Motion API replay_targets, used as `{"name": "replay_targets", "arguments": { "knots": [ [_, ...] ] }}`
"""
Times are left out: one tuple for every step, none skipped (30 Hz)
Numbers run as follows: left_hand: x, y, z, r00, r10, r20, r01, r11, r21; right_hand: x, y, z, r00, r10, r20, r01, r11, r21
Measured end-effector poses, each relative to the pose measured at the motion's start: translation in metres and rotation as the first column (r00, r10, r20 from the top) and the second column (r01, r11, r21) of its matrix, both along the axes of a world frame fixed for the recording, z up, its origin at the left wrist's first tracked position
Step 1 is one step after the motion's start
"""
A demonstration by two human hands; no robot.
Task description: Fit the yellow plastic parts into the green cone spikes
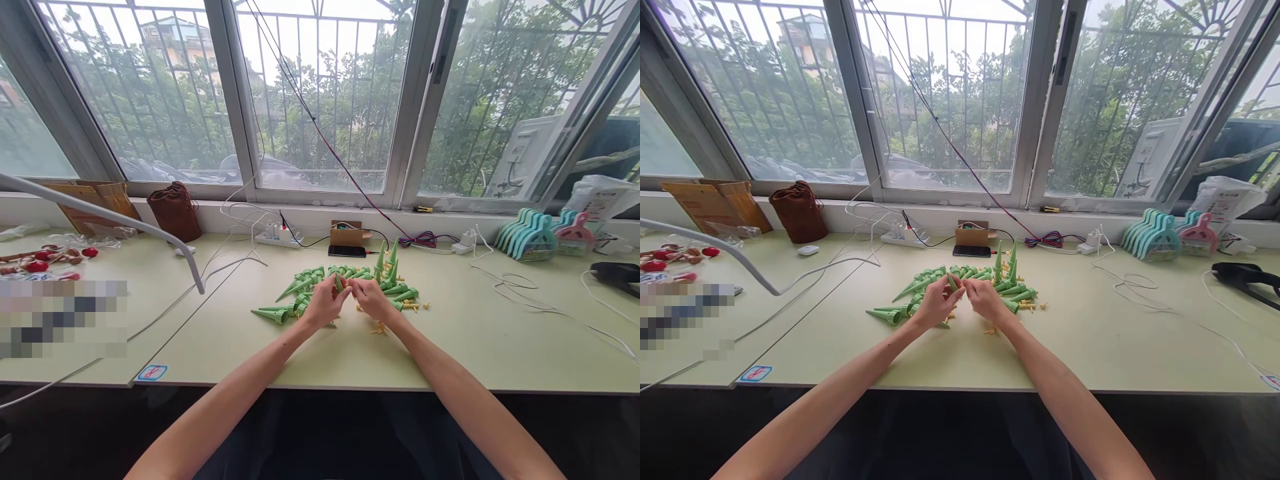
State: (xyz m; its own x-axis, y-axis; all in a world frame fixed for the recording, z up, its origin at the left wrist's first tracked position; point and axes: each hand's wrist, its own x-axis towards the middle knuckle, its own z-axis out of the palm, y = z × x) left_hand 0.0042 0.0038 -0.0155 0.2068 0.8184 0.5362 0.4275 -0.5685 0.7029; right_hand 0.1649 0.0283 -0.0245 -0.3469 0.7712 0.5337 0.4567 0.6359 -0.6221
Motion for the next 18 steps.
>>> {"name": "replay_targets", "arguments": {
  "knots": [
    [0.0002,0.0000,0.0002,1.000,0.001,0.005,-0.001,1.000,-0.001,-0.0002,0.0000,0.0001,1.000,-0.001,-0.006,0.001,1.000,-0.004],
    [0.0004,0.0000,0.0004,1.000,0.001,0.009,-0.001,1.000,-0.002,-0.0004,-0.0001,0.0002,1.000,-0.002,-0.012,0.001,1.000,-0.009],
    [0.0007,-0.0001,0.0007,1.000,0.002,0.014,-0.002,1.000,-0.004,-0.0007,-0.0003,0.0005,1.000,0.000,-0.019,0.000,1.000,-0.016],
    [0.0008,-0.0002,0.0011,1.000,0.002,0.019,-0.002,1.000,-0.006,-0.0010,-0.0007,0.0010,1.000,0.004,-0.024,-0.005,1.000,-0.023],
    [0.0010,-0.0004,0.0016,1.000,0.003,0.023,-0.003,1.000,-0.007,-0.0012,-0.0011,0.0015,1.000,0.009,-0.029,-0.010,0.999,-0.030],
    [0.0010,-0.0005,0.0020,1.000,0.005,0.026,-0.005,1.000,-0.008,-0.0014,-0.0017,0.0020,0.999,0.014,-0.034,-0.015,0.999,-0.037],
    [0.0011,-0.0007,0.0024,1.000,0.008,0.027,-0.008,1.000,-0.008,-0.0016,-0.0023,0.0026,0.999,0.019,-0.038,-0.020,0.999,-0.042],
    [0.0010,-0.0008,0.0028,1.000,0.012,0.026,-0.012,1.000,-0.006,-0.0017,-0.0028,0.0031,0.999,0.023,-0.043,-0.025,0.999,-0.047],
    [0.0009,-0.0009,0.0030,0.999,0.019,0.025,-0.019,1.000,-0.003,-0.0019,-0.0034,0.0035,0.999,0.028,-0.047,-0.030,0.998,-0.052],
    [0.0008,-0.0009,0.0031,0.999,0.027,0.027,-0.027,1.000,0.001,-0.0020,-0.0038,0.0038,0.998,0.033,-0.052,-0.036,0.998,-0.059],
    [0.0007,-0.0008,0.0032,0.999,0.034,0.030,-0.034,0.999,0.003,-0.0020,-0.0042,0.0040,0.998,0.037,-0.057,-0.040,0.997,-0.065],
    [0.0006,-0.0008,0.0032,0.999,0.038,0.036,-0.039,0.999,0.003,-0.0021,-0.0045,0.0042,0.997,0.041,-0.062,-0.045,0.996,-0.072],
    [0.0005,-0.0007,0.0033,0.998,0.042,0.044,-0.042,0.999,0.000,-0.0021,-0.0049,0.0044,0.997,0.046,-0.067,-0.051,0.996,-0.079],
    [0.0005,-0.0006,0.0035,0.997,0.044,0.055,-0.044,0.999,-0.005,-0.0022,-0.0053,0.0046,0.996,0.051,-0.073,-0.058,0.995,-0.087],
    [0.0004,-0.0006,0.0037,0.997,0.044,0.068,-0.044,0.999,-0.013,-0.0022,-0.0058,0.0050,0.995,0.057,-0.079,-0.065,0.993,-0.097],
    [0.0004,-0.0006,0.0040,0.996,0.043,0.084,-0.041,0.999,-0.022,-0.0022,-0.0065,0.0056,0.994,0.064,-0.085,-0.073,0.992,-0.107],
    [0.0005,-0.0007,0.0044,0.994,0.041,0.103,-0.038,0.999,-0.032,-0.0022,-0.0073,0.0063,0.993,0.071,-0.091,-0.082,0.990,-0.118],
    [0.0005,-0.0007,0.0049,0.992,0.039,0.123,-0.034,0.999,-0.041,-0.0022,-0.0081,0.0071,0.992,0.078,-0.097,-0.090,0.988,-0.129]
  ]
}}
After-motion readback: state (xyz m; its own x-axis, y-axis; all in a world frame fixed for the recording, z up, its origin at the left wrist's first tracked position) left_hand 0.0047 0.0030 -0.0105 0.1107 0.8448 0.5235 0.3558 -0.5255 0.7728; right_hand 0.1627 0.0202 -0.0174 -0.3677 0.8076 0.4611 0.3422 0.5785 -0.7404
